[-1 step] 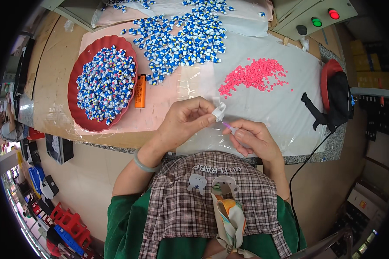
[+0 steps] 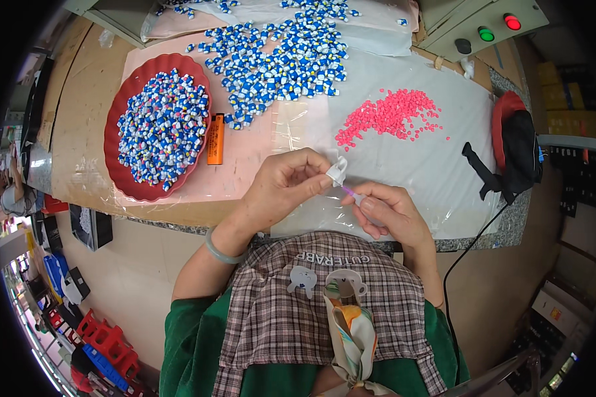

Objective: Applying glue to small blue circular plastic parts and attaching small pink decorative components at a factory assembly station.

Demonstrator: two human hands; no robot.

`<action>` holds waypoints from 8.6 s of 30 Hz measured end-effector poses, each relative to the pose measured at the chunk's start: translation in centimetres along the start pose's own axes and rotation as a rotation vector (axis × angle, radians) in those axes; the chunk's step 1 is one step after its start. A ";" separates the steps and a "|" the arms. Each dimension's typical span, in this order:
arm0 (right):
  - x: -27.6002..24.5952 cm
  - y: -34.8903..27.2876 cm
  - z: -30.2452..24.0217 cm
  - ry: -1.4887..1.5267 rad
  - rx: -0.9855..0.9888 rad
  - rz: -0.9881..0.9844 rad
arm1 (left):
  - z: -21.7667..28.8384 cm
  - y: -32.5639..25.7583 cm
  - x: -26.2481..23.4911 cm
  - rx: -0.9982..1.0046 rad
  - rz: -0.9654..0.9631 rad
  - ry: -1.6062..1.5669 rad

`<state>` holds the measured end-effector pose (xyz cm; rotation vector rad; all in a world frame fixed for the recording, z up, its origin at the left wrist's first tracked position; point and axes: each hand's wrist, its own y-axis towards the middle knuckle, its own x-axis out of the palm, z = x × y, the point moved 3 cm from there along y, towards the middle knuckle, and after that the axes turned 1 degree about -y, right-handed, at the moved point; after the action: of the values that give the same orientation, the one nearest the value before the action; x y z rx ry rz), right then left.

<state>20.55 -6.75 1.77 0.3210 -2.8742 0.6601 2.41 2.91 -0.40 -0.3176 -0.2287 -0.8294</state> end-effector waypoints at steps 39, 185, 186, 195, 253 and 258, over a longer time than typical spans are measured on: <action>-9.4 -8.0 -3.0 -0.996 -0.079 0.971 | 3.8 10.1 -1.2 0.813 0.110 1.550; 0.9 4.1 -0.2 -0.176 -0.215 0.301 | -0.3 -1.2 0.7 0.321 0.234 0.376; 0.9 4.1 -0.2 -0.215 -0.207 0.312 | -0.1 -1.3 0.8 0.357 0.237 0.446; 1.5 4.0 -0.6 -0.547 -0.379 0.478 | -0.9 -0.7 0.5 0.313 0.247 0.317; -4.0 0.3 0.2 0.060 -0.539 0.524 | -0.6 0.7 0.1 -0.096 0.015 -0.231; -3.8 -0.4 -1.3 0.040 -0.579 0.644 | -0.7 0.7 0.7 -0.061 0.082 -0.192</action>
<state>24.48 -5.89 2.28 -0.7022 -2.9382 -0.1213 3.40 2.60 -0.98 -0.4614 -0.3673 -0.7261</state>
